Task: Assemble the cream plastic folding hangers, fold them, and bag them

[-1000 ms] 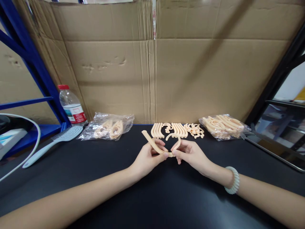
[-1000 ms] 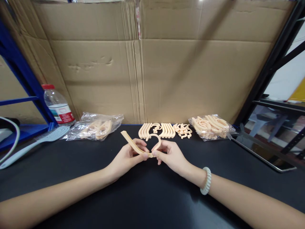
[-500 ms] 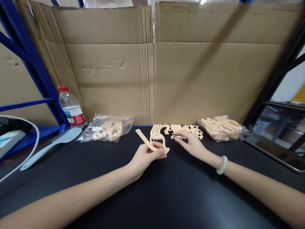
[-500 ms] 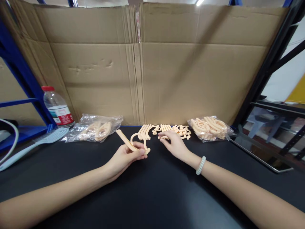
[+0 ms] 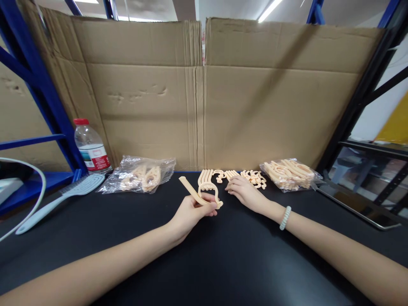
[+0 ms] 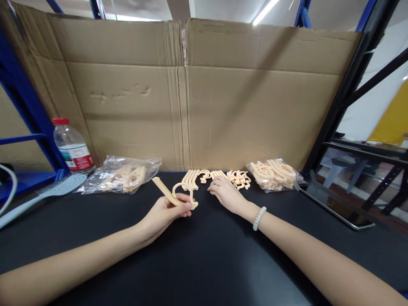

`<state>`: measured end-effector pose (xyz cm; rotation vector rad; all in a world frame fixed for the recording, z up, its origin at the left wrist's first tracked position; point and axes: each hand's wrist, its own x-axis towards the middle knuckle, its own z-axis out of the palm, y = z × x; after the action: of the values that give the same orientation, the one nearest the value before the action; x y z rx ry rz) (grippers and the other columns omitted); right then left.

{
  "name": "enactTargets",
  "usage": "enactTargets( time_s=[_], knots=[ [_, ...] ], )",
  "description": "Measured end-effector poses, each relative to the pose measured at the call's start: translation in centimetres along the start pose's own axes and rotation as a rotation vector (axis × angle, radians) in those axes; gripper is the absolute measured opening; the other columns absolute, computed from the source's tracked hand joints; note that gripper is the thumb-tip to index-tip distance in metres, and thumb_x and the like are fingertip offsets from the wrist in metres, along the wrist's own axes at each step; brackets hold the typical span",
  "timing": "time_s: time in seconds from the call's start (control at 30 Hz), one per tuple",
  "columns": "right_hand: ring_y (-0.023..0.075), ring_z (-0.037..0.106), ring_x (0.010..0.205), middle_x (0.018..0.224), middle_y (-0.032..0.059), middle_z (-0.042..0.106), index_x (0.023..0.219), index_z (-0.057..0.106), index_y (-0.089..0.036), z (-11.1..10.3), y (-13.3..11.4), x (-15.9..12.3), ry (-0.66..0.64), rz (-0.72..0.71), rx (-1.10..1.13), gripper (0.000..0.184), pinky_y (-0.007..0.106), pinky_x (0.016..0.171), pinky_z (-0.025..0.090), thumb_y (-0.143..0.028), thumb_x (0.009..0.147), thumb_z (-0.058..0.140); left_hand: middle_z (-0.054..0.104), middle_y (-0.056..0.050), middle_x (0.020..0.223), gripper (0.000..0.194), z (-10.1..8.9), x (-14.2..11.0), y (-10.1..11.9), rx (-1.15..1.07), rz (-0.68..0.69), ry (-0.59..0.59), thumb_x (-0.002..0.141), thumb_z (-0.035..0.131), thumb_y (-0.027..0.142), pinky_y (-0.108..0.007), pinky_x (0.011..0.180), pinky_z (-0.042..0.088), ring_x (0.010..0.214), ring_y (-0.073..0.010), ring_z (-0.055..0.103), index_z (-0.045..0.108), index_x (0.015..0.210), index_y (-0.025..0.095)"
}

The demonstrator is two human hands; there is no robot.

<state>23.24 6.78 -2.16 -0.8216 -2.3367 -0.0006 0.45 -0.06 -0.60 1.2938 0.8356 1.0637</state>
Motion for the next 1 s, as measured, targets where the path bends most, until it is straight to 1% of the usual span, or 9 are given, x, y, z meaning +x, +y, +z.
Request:
enactTargets(
  time_s=[0.13, 0.27, 0.4, 0.47, 0.5, 0.63, 0.77, 0.9, 1.0],
  knots=[
    [0.0226, 0.057, 0.094, 0.090, 0.0065, 0.067, 0.084, 0.066, -0.020, -0.2, -0.2, 0.1, 0.085, 0.067, 0.098, 0.015, 0.043, 0.089, 0.046, -0.015, 0.088, 0.053, 0.066, -0.002, 0.080, 0.018, 0.0, 0.0, 0.2, 0.032, 0.007, 0.006, 0.069, 0.078, 0.024, -0.020, 0.064, 0.047, 0.067, -0.0096, 0.060, 0.068, 0.078, 0.012],
    [0.0190, 0.062, 0.080, 0.088, 0.0062, 0.067, 0.094, 0.063, -0.020, -0.8, -0.5, 0.1, 0.248, 0.212, 0.167, 0.017, 0.036, 0.074, 0.051, -0.022, 0.092, 0.046, 0.066, -0.003, 0.081, 0.017, 0.0, 0.1, 0.3, 0.044, -0.007, -0.003, 0.070, 0.077, 0.024, -0.019, 0.062, 0.046, 0.068, -0.0096, 0.060, 0.068, 0.078, 0.012],
    [0.0138, 0.061, 0.058, 0.076, 0.0033, 0.065, 0.097, 0.058, -0.018, -1.6, -1.6, 0.1, 0.408, 0.402, 0.522, 0.020, 0.028, 0.057, 0.051, -0.033, 0.093, 0.045, 0.068, -0.004, 0.089, 0.020, 0.0, 0.1, 0.3, 0.011, -0.020, -0.041, 0.070, 0.078, 0.027, -0.021, 0.065, 0.048, 0.068, -0.0095, 0.062, 0.066, 0.080, 0.013],
    [0.0134, 0.062, 0.057, 0.075, 0.0028, 0.066, 0.095, 0.057, -0.018, -1.9, -2.1, 0.0, 0.434, 0.465, 0.705, 0.021, 0.028, 0.056, 0.052, -0.038, 0.090, 0.049, 0.068, -0.004, 0.091, 0.022, 0.1, 0.1, 0.3, -0.017, -0.022, -0.055, 0.069, 0.079, 0.028, -0.023, 0.069, 0.050, 0.069, -0.0101, 0.063, 0.065, 0.079, 0.013],
    [0.0137, 0.063, 0.058, 0.077, 0.0031, 0.066, 0.095, 0.058, -0.018, -2.0, -2.3, 0.0, 0.424, 0.470, 0.727, 0.022, 0.029, 0.058, 0.052, -0.038, 0.089, 0.050, 0.067, -0.003, 0.090, 0.023, 0.1, 0.0, 0.4, -0.028, -0.021, -0.057, 0.069, 0.079, 0.028, -0.023, 0.071, 0.051, 0.069, -0.0105, 0.064, 0.065, 0.079, 0.014],
    [0.0165, 0.066, 0.069, 0.078, 0.0038, 0.068, 0.095, 0.065, -0.020, -2.0, -2.3, -0.1, 0.317, 0.366, 0.527, 0.022, 0.033, 0.070, 0.054, -0.032, 0.090, 0.048, 0.067, -0.001, 0.086, 0.025, 0.3, 0.0, 0.5, -0.030, -0.015, -0.048, 0.067, 0.081, 0.028, -0.024, 0.071, 0.051, 0.069, -0.0106, 0.064, 0.065, 0.078, 0.013],
    [0.0179, 0.067, 0.074, 0.095, 0.0062, 0.071, 0.089, 0.069, -0.021, -1.6, -2.3, -0.2, 0.256, 0.281, 0.416, 0.021, 0.036, 0.073, 0.054, -0.028, 0.088, 0.049, 0.070, -0.005, 0.083, 0.025, 0.2, 0.0, 0.5, 0.009, -0.010, -0.033, 0.067, 0.081, 0.027, -0.025, 0.072, 0.052, 0.071, -0.0123, 0.064, 0.066, 0.081, 0.012],
    [0.0210, 0.067, 0.083, 0.094, 0.0070, 0.072, 0.087, 0.071, -0.020, -2.1, -3.1, -0.2, 0.371, 0.356, 0.403, 0.023, 0.035, 0.074, 0.054, -0.034, 0.088, 0.054, 0.071, -0.006, 0.082, 0.025, 0.1, 0.1, 0.4, 0.034, 0.020, -0.032, 0.064, 0.083, 0.022, -0.025, 0.073, 0.052, 0.072, -0.0133, 0.065, 0.066, 0.080, 0.012],
    [0.0214, 0.067, 0.081, 0.085, 0.0070, 0.072, 0.087, 0.072, -0.018, -2.8, -3.9, -0.3, 0.495, 0.464, 0.459, 0.026, 0.035, 0.073, 0.054, -0.039, 0.086, 0.057, 0.070, -0.004, 0.078, 0.022, 0.2, 0.0, 0.5, 0.052, 0.026, -0.033, 0.064, 0.082, 0.020, -0.024, 0.070, 0.052, 0.069, -0.0127, 0.065, 0.066, 0.077, 0.011]
  ],
)
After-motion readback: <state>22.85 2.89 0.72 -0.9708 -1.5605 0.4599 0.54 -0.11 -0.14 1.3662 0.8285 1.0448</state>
